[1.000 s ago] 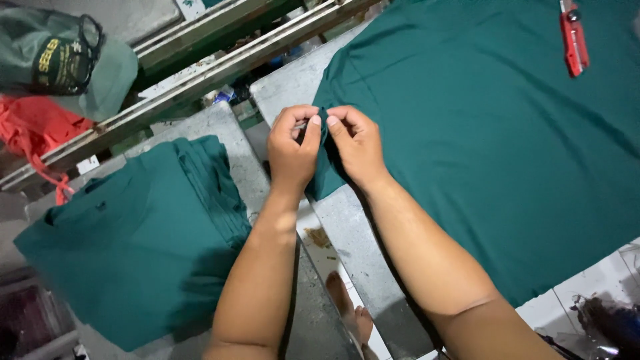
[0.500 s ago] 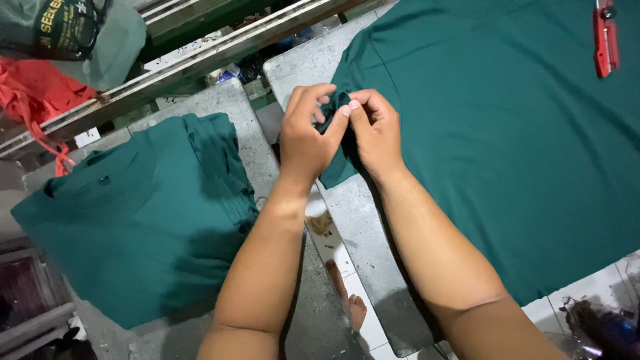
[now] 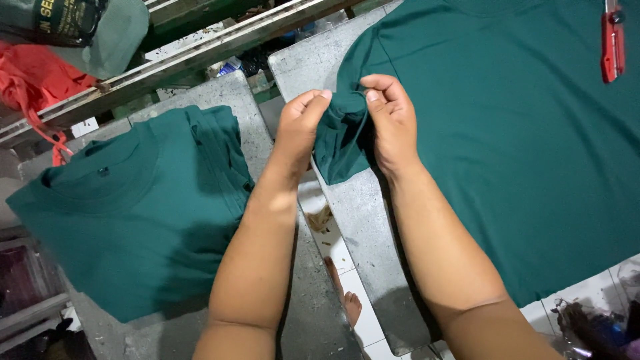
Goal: The person uses a red utility knife to cut the collar and sleeve seams of a green polo shirt laid on a table. They then pull and remove the cut fabric pieces from the shirt.
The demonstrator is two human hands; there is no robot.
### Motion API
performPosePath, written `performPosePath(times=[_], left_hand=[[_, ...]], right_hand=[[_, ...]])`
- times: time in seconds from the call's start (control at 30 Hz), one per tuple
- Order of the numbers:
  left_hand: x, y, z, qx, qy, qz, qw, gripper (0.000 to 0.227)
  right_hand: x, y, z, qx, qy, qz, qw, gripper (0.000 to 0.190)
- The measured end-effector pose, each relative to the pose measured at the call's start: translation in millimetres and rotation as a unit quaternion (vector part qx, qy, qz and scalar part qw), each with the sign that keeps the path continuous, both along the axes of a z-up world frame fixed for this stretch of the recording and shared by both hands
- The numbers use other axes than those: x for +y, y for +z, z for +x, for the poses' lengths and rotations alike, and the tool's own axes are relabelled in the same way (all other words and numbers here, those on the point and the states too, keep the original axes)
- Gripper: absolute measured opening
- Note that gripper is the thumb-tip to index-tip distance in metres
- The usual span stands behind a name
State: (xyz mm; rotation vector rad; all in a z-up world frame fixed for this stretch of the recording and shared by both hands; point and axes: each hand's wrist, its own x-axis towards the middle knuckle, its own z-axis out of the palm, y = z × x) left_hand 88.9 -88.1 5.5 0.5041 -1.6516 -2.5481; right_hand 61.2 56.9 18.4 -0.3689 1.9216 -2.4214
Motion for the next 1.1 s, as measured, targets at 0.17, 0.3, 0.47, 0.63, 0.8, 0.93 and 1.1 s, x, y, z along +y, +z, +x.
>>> performPosePath(times=[0.17, 0.3, 0.47, 0.63, 0.8, 0.93, 1.1], left_hand=[[-3.3, -16.5, -2.7, 0.022, 0.006, -0.017, 1.000, 0.022], [-5.0, -5.2, -0.6, 0.063, 0.011, -0.036, 0.997, 0.019], [-5.9, 3.0, 1.7, 0.090, 0.021, -0.047, 0.995, 0.023], [-5.4, 3.0, 1.3, 0.061, 0.029, -0.037, 0.997, 0.022], [-3.9, 25.4, 8.2, 0.053, 0.063, -0.306, 0.949, 0.020], [-9.7, 40.1, 17.5, -0.005, 0.000, -0.435, 0.901, 0.029], [-8.2, 34.8, 25.0, -0.008, -0.150, -0.468, 0.871, 0.050]], right_hand=[[1.2, -20.1, -2.0, -0.023, -0.005, -0.041, 0.999, 0.015], [3.8, -28.7, -4.5, -0.049, 0.015, -0.077, 0.996, 0.020], [1.7, -17.1, -3.7, -0.033, 0.024, -0.013, 0.999, 0.028], [-0.5, -8.6, -1.7, -0.091, 0.007, -0.032, 0.995, 0.032], [3.0, -25.7, -9.8, -0.107, -0.033, -0.083, 0.990, 0.037], [4.3, -33.1, -17.5, -0.135, -0.086, -0.138, 0.977, 0.031], [11.0, -40.6, -23.5, -0.165, -0.125, -0.191, 0.960, 0.034]])
